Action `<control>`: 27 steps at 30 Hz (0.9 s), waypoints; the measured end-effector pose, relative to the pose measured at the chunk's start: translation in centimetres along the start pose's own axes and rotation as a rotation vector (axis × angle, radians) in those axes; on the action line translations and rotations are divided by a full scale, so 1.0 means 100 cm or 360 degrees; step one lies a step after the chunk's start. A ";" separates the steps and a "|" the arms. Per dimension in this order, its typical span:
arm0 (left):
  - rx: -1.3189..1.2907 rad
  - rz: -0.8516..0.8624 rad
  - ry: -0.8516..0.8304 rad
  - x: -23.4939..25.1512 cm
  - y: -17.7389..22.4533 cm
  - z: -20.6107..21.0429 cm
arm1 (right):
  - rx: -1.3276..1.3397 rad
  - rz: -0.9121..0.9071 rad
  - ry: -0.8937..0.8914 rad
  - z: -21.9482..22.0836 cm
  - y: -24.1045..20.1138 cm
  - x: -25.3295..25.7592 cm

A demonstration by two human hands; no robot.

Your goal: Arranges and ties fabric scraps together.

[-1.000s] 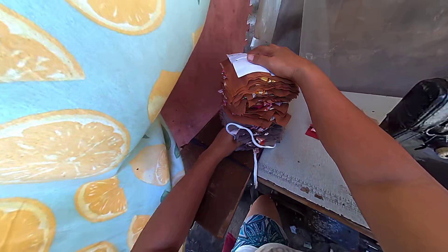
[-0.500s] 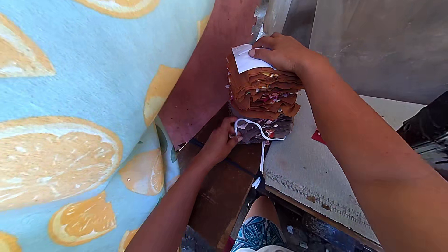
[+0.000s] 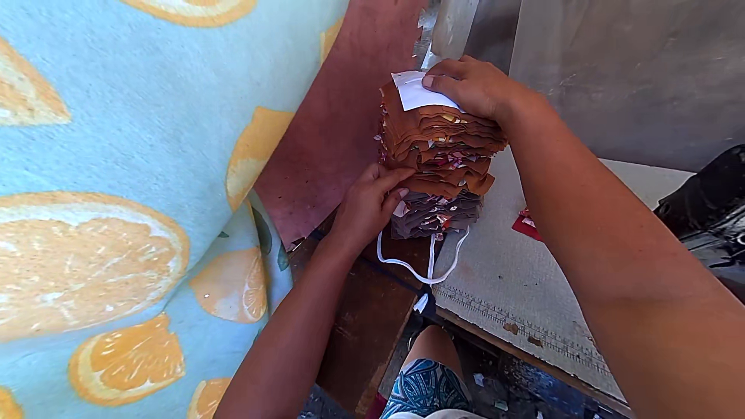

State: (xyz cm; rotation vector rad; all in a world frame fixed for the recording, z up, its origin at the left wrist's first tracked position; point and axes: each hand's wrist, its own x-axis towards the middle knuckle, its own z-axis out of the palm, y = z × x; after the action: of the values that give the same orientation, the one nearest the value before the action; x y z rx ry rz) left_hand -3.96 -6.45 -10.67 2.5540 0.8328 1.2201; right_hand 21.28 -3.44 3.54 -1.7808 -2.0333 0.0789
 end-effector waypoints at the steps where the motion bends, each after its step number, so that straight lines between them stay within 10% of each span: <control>1: 0.0054 0.0032 0.0006 0.001 -0.002 0.004 | 0.0006 0.0003 0.0006 0.000 0.000 0.000; 27: 0.0085 0.0034 -0.0034 -0.026 -0.016 0.027 | 0.0040 0.0004 0.0000 0.001 0.004 0.002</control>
State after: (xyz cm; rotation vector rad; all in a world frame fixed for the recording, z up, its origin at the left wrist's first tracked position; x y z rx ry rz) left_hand -3.82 -6.40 -14.76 2.6199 0.8466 1.1905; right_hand 21.59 -3.19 3.35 -1.7683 -2.0214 0.1046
